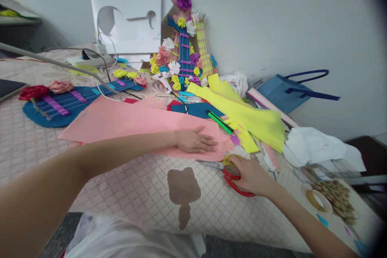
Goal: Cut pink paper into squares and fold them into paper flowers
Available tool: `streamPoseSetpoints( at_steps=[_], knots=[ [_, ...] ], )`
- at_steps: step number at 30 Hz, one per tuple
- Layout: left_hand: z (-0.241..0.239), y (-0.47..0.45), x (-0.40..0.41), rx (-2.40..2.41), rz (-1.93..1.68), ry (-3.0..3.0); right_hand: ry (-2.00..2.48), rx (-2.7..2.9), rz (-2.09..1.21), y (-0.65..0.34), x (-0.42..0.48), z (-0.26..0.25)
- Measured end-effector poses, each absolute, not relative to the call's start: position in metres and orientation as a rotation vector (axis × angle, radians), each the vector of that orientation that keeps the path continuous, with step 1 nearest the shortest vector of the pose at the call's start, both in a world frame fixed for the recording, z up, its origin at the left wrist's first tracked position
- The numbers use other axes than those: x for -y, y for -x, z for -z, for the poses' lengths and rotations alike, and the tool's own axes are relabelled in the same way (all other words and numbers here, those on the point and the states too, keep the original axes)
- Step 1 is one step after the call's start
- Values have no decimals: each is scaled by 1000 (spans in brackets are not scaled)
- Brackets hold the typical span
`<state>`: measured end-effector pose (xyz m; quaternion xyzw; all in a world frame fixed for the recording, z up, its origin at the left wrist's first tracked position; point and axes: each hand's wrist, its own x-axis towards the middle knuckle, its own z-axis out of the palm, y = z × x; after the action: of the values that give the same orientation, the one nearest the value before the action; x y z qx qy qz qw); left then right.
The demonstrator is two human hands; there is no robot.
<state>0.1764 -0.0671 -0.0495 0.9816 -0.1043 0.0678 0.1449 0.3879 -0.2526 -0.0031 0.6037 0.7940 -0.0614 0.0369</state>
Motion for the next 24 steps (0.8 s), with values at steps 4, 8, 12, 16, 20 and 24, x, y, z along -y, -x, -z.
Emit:
streamPoseSetpoints(
  at_steps=[4,8,12,16,20,24],
  knots=[
    [51,-176,67,298,-197,-2823,-1851,-2444,154,-384,251,4],
    [51,-176,67,295,-233,-2814,-1828,-2444,150,-383,250,4],
    [48,-176,69,265,-193,-2776,-1812,-2440,141,-384,249,5],
    [45,-175,69,226,-174,-2750,-1783,-2426,113,-388,249,6],
    [49,-176,68,270,-240,-2743,-1778,-2448,123,-388,250,3],
    [51,-177,67,297,-223,-2781,-1813,-2460,152,-384,251,1]
  ],
)
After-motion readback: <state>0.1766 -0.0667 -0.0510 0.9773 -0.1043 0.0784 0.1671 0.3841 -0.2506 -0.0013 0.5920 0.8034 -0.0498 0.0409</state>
